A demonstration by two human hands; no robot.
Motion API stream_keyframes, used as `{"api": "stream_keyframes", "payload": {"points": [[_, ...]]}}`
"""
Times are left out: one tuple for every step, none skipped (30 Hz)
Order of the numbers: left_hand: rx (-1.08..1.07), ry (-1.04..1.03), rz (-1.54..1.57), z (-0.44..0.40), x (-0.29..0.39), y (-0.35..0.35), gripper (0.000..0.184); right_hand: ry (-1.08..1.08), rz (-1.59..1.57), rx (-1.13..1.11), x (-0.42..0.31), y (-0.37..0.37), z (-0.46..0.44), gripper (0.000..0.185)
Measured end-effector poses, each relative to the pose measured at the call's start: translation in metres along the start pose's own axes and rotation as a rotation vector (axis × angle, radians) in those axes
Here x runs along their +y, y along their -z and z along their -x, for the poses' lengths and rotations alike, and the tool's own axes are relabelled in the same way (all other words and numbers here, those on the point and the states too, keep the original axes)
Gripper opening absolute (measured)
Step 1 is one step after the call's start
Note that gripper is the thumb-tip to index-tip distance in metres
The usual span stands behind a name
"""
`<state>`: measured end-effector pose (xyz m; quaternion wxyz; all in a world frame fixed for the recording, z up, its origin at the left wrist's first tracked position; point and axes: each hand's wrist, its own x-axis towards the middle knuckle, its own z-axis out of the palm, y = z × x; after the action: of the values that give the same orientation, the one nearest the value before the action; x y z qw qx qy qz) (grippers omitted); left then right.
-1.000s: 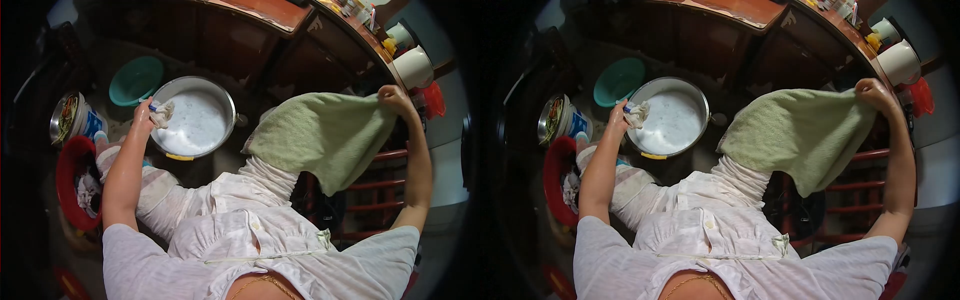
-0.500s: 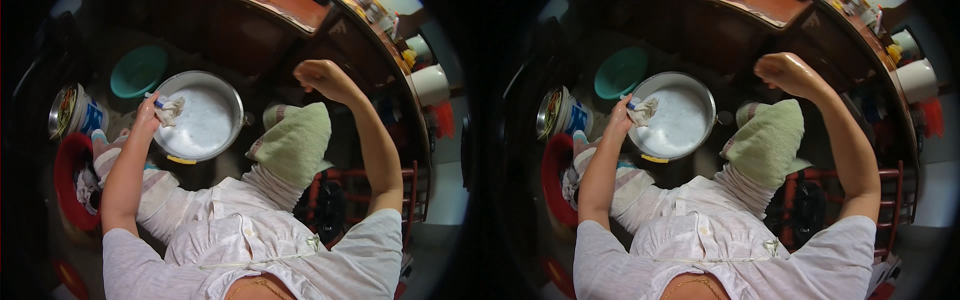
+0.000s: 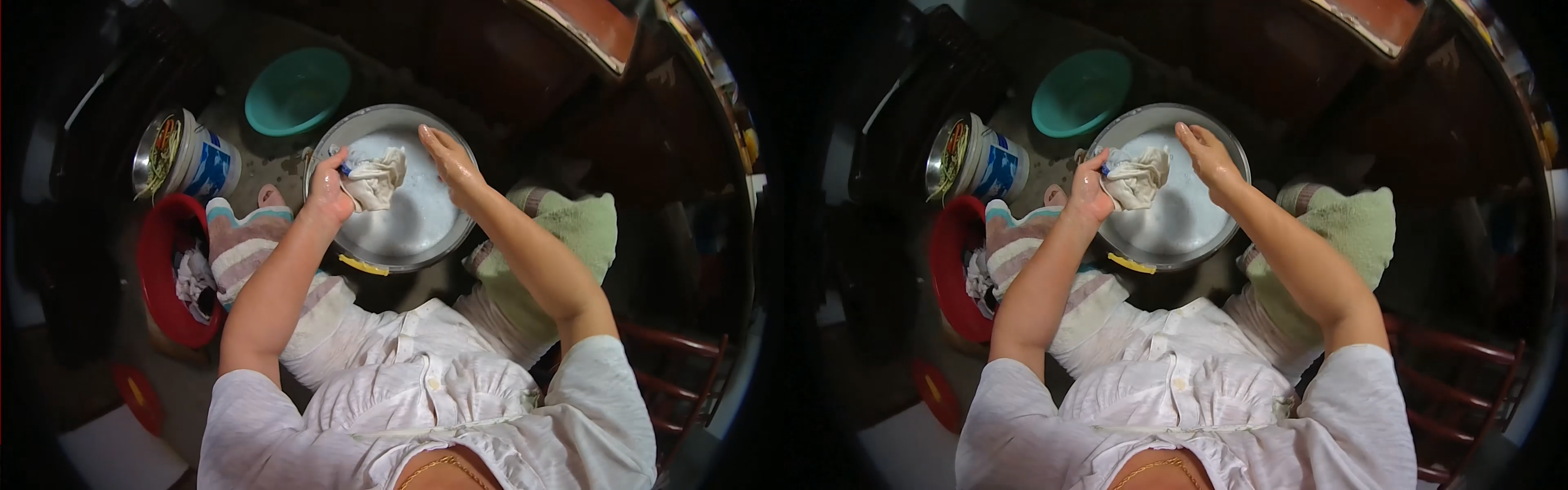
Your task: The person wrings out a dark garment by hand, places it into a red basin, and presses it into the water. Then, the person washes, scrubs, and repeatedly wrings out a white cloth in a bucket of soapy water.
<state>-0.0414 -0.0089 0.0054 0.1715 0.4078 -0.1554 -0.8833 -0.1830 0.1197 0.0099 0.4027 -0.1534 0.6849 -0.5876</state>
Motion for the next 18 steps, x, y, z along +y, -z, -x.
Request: {"api": "stream_keyframes", "payload": {"points": [[-0.049, 0.035, 0.017, -0.001, -0.003, 0.001, 0.030, -0.164, -0.063, -0.007, 0.007, -0.003, 0.002, 0.057], [-0.105, 0.065, 0.037, -0.003, -0.004, 0.000, 0.029, -0.319, -0.125, -0.016, 0.010, -0.005, 0.002, 0.058], [-0.108, 0.072, 0.029, -0.005, -0.005, -0.003, 0.029, -0.393, -0.259, -0.144, 0.005, -0.006, 0.007, 0.051], [-0.088, 0.074, 0.041, -0.004, -0.008, -0.004, 0.030, -0.396, -0.262, -0.138, 0.004, -0.008, 0.009, 0.051], [-0.063, 0.073, 0.055, -0.005, -0.010, -0.003, 0.030, -0.334, -0.316, -0.226, 0.006, -0.012, 0.010, 0.044], [-0.060, 0.077, 0.056, -0.007, -0.013, -0.002, 0.030, -0.268, -0.367, -0.313, 0.005, -0.015, 0.011, 0.038], [-0.048, 0.061, 0.042, -0.010, -0.016, -0.001, 0.031, -0.247, -0.250, -0.229, 0.003, -0.018, 0.013, 0.024], [-0.037, 0.047, 0.028, -0.013, -0.020, 0.001, 0.032, -0.251, -0.250, -0.228, 0.007, -0.021, 0.013, 0.024], [-0.034, 0.052, 0.027, -0.022, -0.028, 0.012, 0.032, -0.152, -0.201, -0.184, 0.016, -0.023, 0.012, 0.020], [-0.016, 0.019, -0.089, -0.036, -0.038, 0.027, 0.031, -0.053, -0.153, -0.138, 0.021, -0.026, 0.013, 0.015], [0.001, -0.014, -0.206, -0.044, -0.045, 0.034, 0.030, 0.050, -0.229, -0.129, 0.017, -0.037, 0.025, 0.009], [0.108, -0.103, -0.348, -0.016, -0.046, 0.010, 0.026, 0.049, -0.025, -0.158, 0.012, -0.042, 0.035, 0.011], [-0.039, 0.021, -0.130, 0.000, -0.046, 0.010, 0.028, 0.346, 0.052, -0.164, 0.018, -0.055, 0.042, 0.012], [-0.182, 0.145, 0.090, 0.006, -0.044, 0.012, 0.030, 0.641, 0.131, -0.168, 0.025, -0.064, 0.048, 0.013], [-0.250, 0.004, -0.233, -0.002, -0.047, 0.022, 0.034, 0.622, 0.241, -0.232, 0.011, -0.063, 0.063, 0.014], [-0.275, -0.155, -0.551, -0.002, -0.047, 0.020, 0.039, 0.599, 0.347, -0.295, -0.005, -0.060, 0.073, 0.015], [-0.191, 0.104, -0.297, -0.002, -0.049, 0.018, 0.041, 0.672, 0.472, -0.272, 0.002, -0.057, 0.067, 0.014], [-0.103, 0.358, -0.041, 0.001, -0.053, 0.008, 0.044, 0.828, 0.396, -0.166, 0.017, -0.055, 0.054, 0.020]]}}
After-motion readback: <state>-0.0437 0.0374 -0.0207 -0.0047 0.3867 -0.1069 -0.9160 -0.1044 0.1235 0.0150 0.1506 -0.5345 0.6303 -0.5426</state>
